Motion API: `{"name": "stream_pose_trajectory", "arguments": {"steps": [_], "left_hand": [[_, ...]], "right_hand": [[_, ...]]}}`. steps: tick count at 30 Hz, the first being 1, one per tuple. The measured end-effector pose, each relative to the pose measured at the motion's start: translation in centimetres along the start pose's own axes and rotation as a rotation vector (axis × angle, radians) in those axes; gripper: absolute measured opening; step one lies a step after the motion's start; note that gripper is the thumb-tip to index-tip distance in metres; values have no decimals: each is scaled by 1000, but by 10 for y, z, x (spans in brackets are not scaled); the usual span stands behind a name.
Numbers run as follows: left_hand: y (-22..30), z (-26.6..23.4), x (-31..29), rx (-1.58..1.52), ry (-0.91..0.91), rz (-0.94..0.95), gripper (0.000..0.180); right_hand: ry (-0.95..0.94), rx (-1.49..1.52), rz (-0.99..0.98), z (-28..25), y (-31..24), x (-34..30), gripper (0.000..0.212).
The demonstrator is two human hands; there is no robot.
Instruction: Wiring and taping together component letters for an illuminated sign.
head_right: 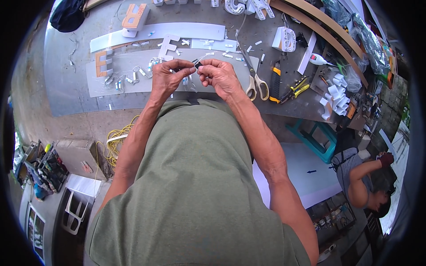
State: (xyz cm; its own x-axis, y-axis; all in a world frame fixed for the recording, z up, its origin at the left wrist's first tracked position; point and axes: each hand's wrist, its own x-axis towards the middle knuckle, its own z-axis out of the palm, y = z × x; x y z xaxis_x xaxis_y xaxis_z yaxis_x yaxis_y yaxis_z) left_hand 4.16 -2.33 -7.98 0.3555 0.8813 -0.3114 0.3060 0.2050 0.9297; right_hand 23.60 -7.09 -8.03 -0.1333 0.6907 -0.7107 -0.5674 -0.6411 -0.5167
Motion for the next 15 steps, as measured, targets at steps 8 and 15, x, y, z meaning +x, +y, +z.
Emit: {"name": "stream_pose_trajectory", "arguments": {"steps": [8, 15], "left_hand": [[-1, -1, -1, -12, -4, -26, 14], [-4, -1, -2, -3, -13, 6, 14]], "right_hand": [[-9, 36, 26, 1, 1, 1, 19], [-20, 73, 55, -2, 0, 3, 18]]}}
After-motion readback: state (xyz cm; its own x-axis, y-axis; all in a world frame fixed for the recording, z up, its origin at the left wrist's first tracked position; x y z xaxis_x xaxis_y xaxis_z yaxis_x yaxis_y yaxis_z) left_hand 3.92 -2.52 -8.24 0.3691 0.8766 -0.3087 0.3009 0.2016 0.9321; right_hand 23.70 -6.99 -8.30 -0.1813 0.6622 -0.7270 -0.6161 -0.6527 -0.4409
